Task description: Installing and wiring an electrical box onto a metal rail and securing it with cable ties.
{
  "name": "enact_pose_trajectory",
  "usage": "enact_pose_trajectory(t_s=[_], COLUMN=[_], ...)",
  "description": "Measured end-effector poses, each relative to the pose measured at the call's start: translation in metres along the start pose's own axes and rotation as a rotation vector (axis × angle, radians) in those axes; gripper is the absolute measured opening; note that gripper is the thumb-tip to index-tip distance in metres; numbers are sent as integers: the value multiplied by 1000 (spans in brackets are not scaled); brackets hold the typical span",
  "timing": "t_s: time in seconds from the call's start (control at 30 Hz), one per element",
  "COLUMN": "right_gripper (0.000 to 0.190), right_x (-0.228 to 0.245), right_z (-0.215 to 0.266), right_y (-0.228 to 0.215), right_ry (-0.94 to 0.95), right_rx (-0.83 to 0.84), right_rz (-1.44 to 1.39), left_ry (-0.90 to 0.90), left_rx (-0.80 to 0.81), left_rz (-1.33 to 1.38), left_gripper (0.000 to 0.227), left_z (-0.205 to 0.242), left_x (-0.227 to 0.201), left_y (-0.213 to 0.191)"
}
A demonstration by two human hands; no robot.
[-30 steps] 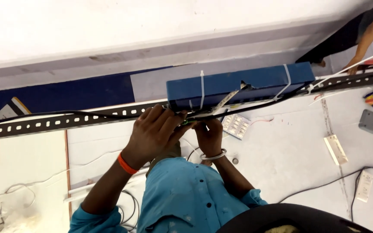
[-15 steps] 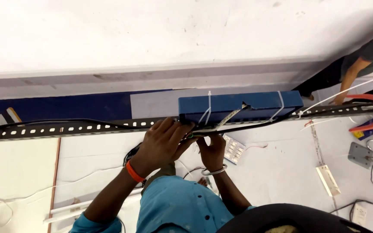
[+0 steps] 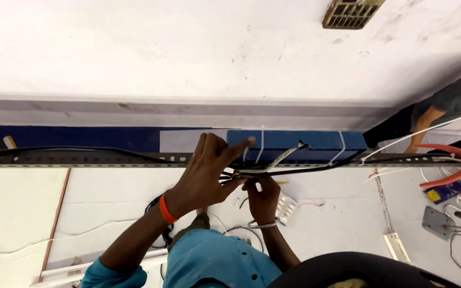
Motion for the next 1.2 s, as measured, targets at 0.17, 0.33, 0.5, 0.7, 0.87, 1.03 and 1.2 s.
enact_pose_trajectory(t_s=[0.17, 0.33, 0.5, 0.7, 0.87, 1.03, 1.2], right_gripper=[7, 29, 26, 42, 35, 29, 32], right_x=[-4, 16, 46, 43, 73, 85, 75], right_z=[7, 21, 37, 46, 38, 32, 37], right_y=[-3, 0, -19, -33, -31, -21, -12], right_ry=[55, 197, -39, -415, -726, -752, -657], right_rx=[25, 53, 270, 359, 92, -48, -64], right_rz=[4, -375, -415, 106, 358, 220, 248], left_ry=[56, 113, 174, 258, 273, 286, 283], left_rx=[20, -20, -48, -87, -98, -104, -108], left_rz=[21, -14, -79, -142, -175, -203, -183], left_gripper=[62, 43, 43, 44, 44, 51, 52], left_z=[5, 15, 22, 31, 32, 32, 31], left_x=[6, 11, 21, 30, 30, 30, 29], left_y=[5, 12, 21, 32, 32, 30, 26])
Point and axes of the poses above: each hand's wrist, its own z-axis away from the middle knuckle, its own y-axis out of the palm, x = y × z, the point moved 1 cm from there along -z, towards the middle knuckle, and after that the axes turned 4 degrees about -y, right-handed, at the moved point
